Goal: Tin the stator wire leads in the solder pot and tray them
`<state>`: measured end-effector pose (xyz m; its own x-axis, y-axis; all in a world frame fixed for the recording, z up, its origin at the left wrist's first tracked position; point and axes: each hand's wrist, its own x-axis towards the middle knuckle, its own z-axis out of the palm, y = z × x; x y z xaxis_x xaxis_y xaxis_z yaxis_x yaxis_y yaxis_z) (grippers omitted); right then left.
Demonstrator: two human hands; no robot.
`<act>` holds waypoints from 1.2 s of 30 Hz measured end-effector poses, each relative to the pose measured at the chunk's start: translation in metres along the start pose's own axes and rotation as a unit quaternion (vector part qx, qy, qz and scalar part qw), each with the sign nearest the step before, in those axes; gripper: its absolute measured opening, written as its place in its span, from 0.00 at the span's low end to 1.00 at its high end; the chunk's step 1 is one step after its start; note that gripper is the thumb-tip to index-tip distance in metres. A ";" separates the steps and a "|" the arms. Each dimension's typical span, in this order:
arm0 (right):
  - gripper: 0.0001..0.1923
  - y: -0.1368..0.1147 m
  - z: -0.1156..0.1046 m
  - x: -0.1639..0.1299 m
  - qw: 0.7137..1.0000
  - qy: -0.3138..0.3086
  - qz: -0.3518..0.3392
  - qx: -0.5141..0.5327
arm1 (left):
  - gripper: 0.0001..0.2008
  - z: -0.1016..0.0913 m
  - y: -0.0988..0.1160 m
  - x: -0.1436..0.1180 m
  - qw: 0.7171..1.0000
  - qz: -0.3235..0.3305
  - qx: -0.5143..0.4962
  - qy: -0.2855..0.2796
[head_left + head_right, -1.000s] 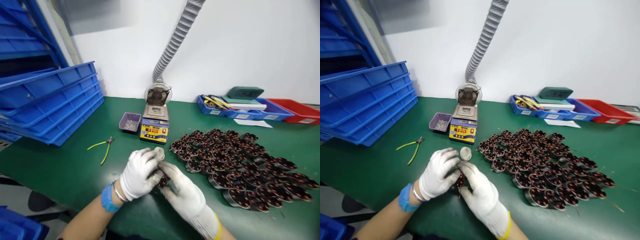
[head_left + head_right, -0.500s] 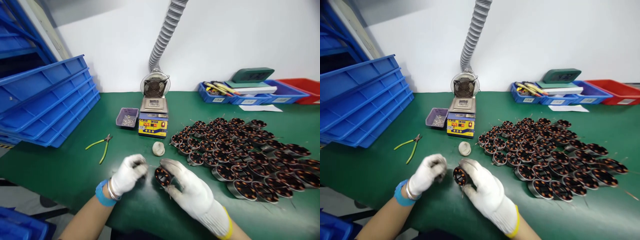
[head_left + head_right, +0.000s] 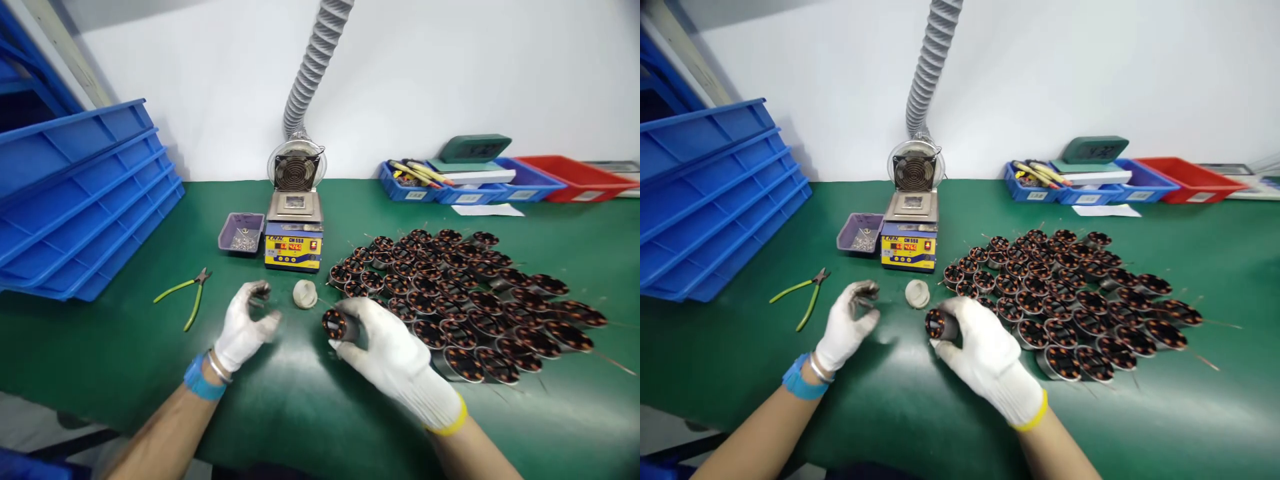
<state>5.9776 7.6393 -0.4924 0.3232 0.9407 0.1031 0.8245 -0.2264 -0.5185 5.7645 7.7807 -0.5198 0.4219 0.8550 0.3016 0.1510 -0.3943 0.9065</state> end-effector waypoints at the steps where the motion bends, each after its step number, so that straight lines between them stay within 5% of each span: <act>1: 0.24 0.002 0.000 0.004 0.999 -0.007 0.034 -0.004 | 0.33 0.007 -0.007 0.002 0.999 0.012 0.037 -0.022; 4: 0.26 0.004 0.005 0.019 0.993 -0.046 0.105 0.008 | 0.57 0.036 -0.025 0.008 0.987 0.044 0.142 -0.067; 7: 0.27 0.000 0.013 0.033 0.993 -0.061 0.105 0.006 | 0.62 0.061 -0.037 0.016 0.975 0.097 0.185 -0.079; 12: 0.28 -0.004 0.018 0.048 0.992 -0.087 0.088 -0.005 | 0.51 0.074 -0.042 0.032 0.959 0.179 0.205 -0.080; 19: 0.27 -0.010 0.008 0.056 0.986 -0.120 0.119 -0.017 | 0.26 0.071 -0.035 0.036 0.957 0.165 0.193 -0.141; 25: 0.27 -0.029 0.000 0.064 0.976 -0.123 0.158 -0.086 | 0.28 0.072 -0.036 0.037 0.957 0.153 0.195 -0.148; 36: 0.27 -0.027 0.004 0.055 0.976 -0.111 0.165 -0.088 | 0.31 0.073 -0.041 0.037 0.961 0.148 0.190 -0.136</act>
<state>5.9710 7.6978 -0.4756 0.4929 0.8361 -0.2409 0.7655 -0.5483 -0.3367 5.8387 7.8039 -0.5676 0.7073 0.5866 0.3945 0.2814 -0.7456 0.6041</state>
